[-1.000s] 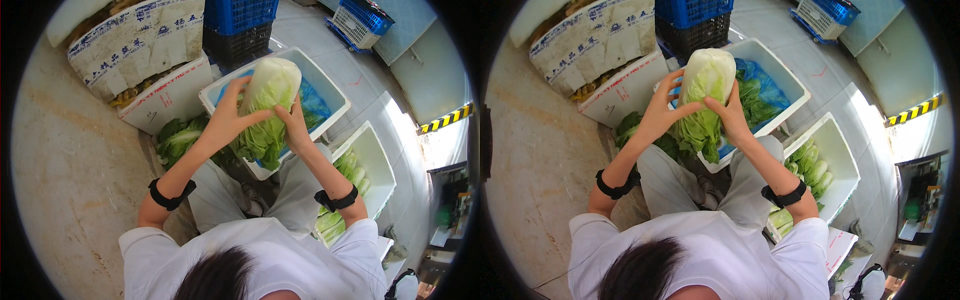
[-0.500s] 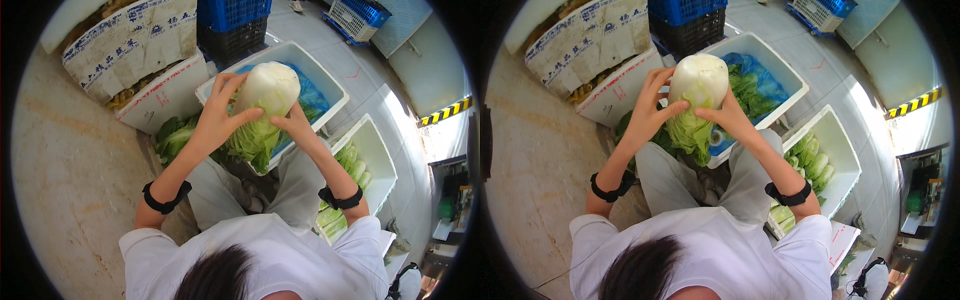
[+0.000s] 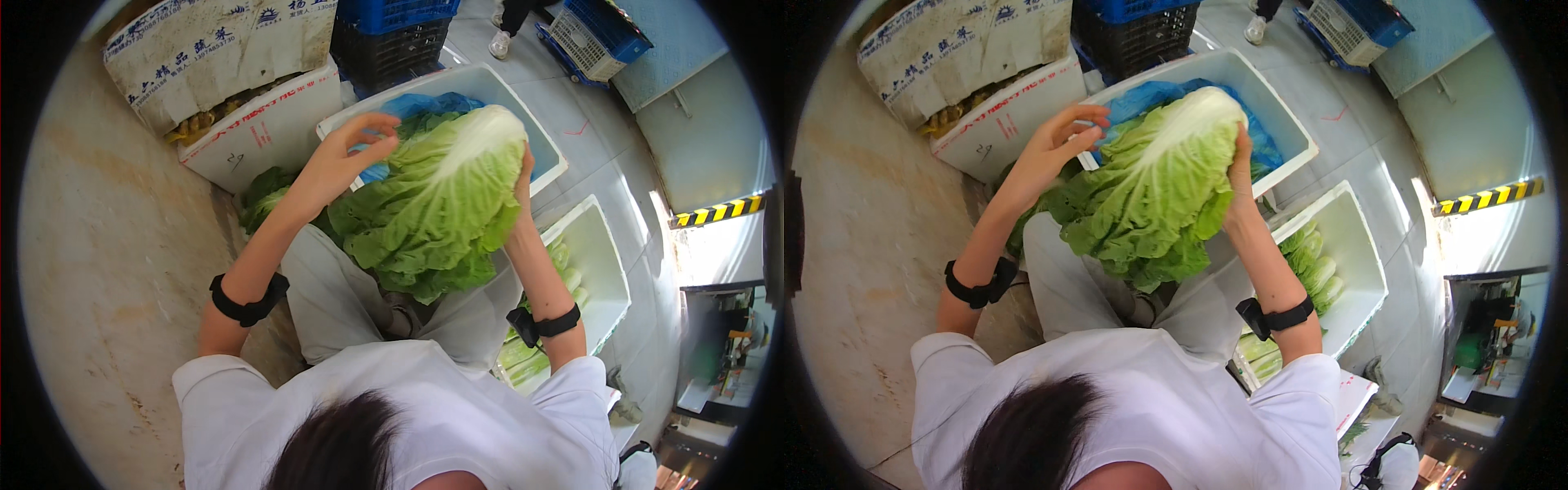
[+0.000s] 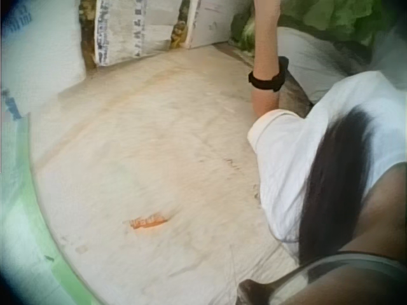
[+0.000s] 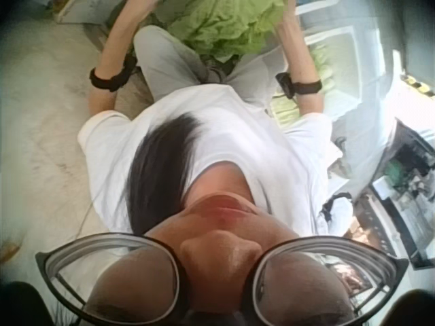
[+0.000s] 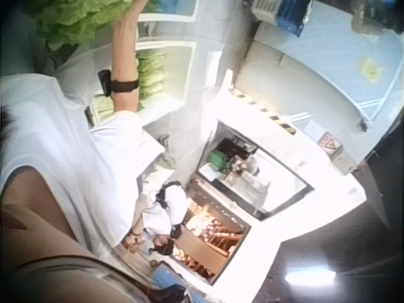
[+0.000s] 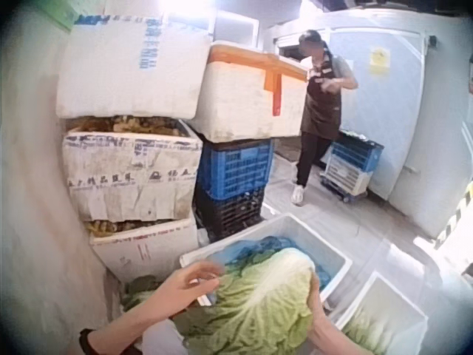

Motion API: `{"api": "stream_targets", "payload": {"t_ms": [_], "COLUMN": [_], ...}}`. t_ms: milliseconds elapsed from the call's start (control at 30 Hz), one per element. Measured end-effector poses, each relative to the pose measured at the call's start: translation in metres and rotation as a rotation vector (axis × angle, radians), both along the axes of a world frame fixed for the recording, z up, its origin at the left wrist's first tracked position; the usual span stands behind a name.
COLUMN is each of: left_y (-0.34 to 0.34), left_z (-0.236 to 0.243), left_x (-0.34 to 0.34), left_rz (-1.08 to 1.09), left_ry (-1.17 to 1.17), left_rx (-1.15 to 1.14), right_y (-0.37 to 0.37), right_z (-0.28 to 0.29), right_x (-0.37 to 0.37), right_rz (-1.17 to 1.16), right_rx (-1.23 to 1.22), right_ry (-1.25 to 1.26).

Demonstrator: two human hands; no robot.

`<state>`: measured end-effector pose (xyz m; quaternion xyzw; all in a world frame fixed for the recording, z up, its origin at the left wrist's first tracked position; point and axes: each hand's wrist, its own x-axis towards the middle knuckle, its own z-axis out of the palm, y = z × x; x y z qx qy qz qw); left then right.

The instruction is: The person sits on the floor and processes napa cabbage by removing outer leaves, trimming the base with a knife, and wrapping each unit in plastic film. The wrapped cabbages are placed into a white styrofoam box.

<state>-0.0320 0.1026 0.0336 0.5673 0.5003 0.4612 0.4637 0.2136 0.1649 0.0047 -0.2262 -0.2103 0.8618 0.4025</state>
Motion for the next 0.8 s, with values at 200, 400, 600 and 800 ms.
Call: {"api": "stream_targets", "payload": {"t_ms": [200, 400, 600, 800], "left_y": [-0.018, -0.021, -0.023, -0.029], "left_z": [0.006, 0.012, 0.004, 0.004], "left_x": [0.011, 0.013, 0.011, 0.003], "left_rz": [-0.061, -0.163, -0.117, -0.120], "left_ry": [-0.030, 0.094, 0.086, -0.079], "left_rx": [0.023, -0.088, 0.149, -0.081], "right_y": [0.006, -0.002, -0.010, -0.012], "right_z": [-0.002, 0.001, 0.007, 0.012], "right_x": [0.008, 0.012, 0.013, 0.005], "right_rz": [-0.052, -0.105, -0.072, -0.057], "right_rx": [0.142, 0.221, 0.350, 0.475], "right_ry": [-0.008, -0.187, -0.320, -0.375]}}
